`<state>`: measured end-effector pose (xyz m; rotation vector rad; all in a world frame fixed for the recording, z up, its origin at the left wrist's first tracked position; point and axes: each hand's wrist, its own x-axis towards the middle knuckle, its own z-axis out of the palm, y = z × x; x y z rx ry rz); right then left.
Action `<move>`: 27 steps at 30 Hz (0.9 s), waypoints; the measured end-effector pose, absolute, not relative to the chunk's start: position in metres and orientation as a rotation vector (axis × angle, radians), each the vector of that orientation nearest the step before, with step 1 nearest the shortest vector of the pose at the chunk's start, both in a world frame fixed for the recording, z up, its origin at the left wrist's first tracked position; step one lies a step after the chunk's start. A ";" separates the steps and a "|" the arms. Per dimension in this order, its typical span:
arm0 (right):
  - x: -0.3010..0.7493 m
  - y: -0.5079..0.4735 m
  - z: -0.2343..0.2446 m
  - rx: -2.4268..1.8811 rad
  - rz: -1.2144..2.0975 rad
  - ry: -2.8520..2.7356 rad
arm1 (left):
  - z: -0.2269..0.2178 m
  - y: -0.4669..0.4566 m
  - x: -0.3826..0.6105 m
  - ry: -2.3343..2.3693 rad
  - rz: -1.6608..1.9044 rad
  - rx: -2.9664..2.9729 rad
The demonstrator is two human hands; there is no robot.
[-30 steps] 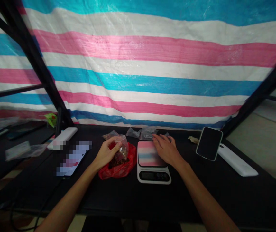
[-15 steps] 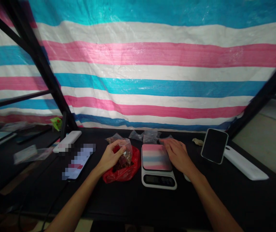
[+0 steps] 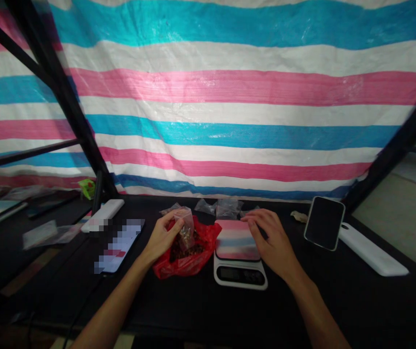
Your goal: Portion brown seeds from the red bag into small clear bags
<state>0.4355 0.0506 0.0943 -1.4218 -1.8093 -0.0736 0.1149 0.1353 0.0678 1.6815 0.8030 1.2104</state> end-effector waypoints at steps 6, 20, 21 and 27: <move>0.449 -0.012 0.044 -1.553 -0.206 -1.904 | 0.070 0.135 0.114 0.819 1.221 1.671; 0.440 -0.031 0.027 -1.749 -0.513 -1.964 | 0.068 0.136 0.116 0.840 1.200 1.697; 0.440 -0.032 0.027 -1.752 -0.526 -1.965 | 0.068 0.136 0.115 0.846 1.204 1.698; 0.451 -0.044 0.024 -1.746 -0.564 -1.958 | 0.070 0.137 0.114 0.839 1.232 1.693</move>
